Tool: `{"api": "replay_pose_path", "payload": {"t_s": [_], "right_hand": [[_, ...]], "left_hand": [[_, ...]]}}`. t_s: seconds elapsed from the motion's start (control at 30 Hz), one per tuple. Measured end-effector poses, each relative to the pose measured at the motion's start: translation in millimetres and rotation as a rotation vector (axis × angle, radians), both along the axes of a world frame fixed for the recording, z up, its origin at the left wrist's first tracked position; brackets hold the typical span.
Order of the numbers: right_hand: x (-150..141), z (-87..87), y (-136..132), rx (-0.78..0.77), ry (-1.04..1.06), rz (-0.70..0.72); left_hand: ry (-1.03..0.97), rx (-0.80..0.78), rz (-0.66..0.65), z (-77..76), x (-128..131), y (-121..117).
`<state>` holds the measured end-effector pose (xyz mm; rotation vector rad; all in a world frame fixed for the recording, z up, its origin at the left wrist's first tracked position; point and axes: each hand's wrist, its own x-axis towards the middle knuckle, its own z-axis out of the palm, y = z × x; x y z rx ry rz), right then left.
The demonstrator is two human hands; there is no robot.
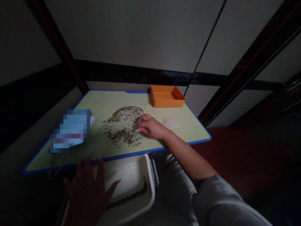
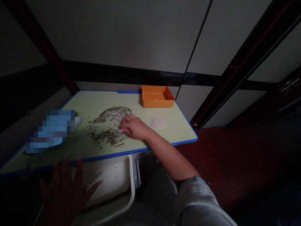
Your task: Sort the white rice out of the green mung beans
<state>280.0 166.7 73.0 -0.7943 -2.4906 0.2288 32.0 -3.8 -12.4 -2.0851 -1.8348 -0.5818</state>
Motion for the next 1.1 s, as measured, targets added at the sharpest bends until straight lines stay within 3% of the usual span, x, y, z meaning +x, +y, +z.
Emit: {"api": "replay_pose_path", "payload": {"t_s": [0.37,0.63,0.83,1.1], "right_hand": [[-6,-2.0,2,0.081,-0.019,-0.222],[20,7.9,-5,-0.027,0.129,-0.080],[34,5.3,-17,-0.136,0.158,0.008],[29,2.1,-17,-0.147,0.142,-0.017]], "left_hand": [[-0.003,0.018,-0.020,0.3,0,1],[0.002,-0.007,-0.007,0.3,0,1],[-0.014,-0.025,0.007,0.0,2,1],[0.004,-0.042,0.008,0.5,3,1]]}}
